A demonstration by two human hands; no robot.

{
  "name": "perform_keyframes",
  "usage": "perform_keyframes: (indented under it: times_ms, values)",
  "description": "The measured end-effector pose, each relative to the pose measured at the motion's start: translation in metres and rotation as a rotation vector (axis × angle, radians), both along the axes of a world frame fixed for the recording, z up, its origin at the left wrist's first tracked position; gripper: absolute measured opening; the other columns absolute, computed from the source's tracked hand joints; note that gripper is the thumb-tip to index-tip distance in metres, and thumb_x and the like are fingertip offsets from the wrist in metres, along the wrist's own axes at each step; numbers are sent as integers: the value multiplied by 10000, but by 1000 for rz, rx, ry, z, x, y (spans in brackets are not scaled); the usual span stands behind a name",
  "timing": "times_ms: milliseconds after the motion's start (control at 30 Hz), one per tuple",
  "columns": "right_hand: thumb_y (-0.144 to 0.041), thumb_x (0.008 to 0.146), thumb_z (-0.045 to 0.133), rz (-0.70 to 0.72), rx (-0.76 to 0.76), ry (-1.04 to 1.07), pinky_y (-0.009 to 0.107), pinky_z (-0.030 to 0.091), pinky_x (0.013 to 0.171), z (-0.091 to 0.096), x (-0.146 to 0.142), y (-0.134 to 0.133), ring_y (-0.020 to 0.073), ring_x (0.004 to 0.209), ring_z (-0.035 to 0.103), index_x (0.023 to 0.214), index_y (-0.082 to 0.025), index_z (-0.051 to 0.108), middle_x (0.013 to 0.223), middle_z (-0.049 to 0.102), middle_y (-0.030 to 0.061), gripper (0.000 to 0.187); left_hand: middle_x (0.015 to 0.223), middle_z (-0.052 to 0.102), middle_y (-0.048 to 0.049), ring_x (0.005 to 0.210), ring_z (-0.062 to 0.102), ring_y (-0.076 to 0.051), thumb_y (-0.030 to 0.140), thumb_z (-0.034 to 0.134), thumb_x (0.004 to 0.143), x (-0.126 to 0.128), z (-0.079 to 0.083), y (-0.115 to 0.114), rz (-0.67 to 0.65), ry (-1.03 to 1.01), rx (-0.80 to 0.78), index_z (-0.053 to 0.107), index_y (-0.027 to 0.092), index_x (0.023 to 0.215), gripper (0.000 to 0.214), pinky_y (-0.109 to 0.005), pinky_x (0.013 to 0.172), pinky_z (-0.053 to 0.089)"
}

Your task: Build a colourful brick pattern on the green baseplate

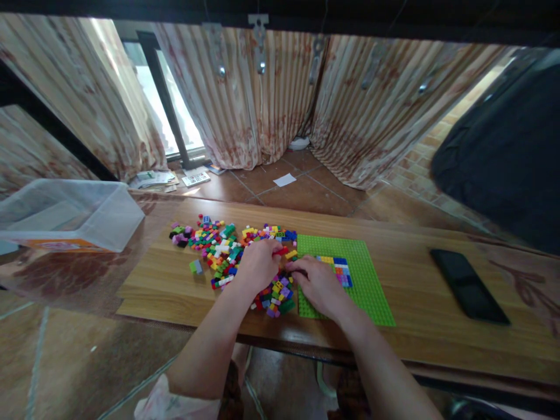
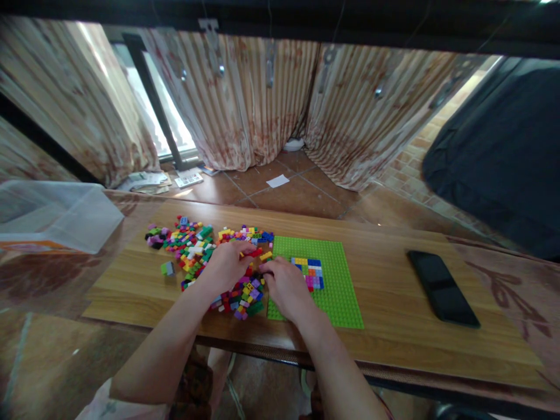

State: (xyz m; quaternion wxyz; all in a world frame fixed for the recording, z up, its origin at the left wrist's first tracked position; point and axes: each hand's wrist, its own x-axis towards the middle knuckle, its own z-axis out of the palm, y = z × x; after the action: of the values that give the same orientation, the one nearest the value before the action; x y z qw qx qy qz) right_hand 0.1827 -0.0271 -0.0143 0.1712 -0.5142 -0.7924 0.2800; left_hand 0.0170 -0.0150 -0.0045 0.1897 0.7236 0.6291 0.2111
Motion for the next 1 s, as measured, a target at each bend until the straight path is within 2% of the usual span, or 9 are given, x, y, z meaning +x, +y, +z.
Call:
perform_keyframes:
  times_ms: [100,267,533,700,1000]
  values:
    - [-104,836,515,-8,-1,40,310,420,855,4,4,0,175,927,608,976,-216,702,975,677,44,259,974,726,-69,915,651,-209,165,522,807,0,-1,-1,11,12,-2,709,205,957,243,-308,852,461]
    - [-94,782,594,40,-11,21,305,428,792,6,8,-4,174,849,601,869,-197,694,907,650,41,168,983,726,-60,921,652,-200,150,533,790,0,0,0,24,26,-24,706,210,961,251,-297,863,456]
    - [-44,755,598,138,21,62,300,429,813,0,-1,-8,170,904,574,945,-214,680,981,601,45,268,947,730,-75,907,660,-211,131,521,786,1,3,1,18,29,-29,701,195,976,269,-303,838,468]
    - [-41,739,609,129,51,22,291,424,818,3,-4,-10,170,910,566,948,-202,658,970,597,41,269,1012,722,-79,929,658,-200,164,514,804,0,6,3,17,23,-42,687,190,1029,285,-302,868,469]
    - [-37,784,560,93,82,-27,292,434,849,5,-4,-10,176,939,583,946,-185,659,994,623,58,241,982,730,-78,908,667,-212,149,543,779,-3,7,5,25,9,-29,696,189,998,270,-306,852,479]
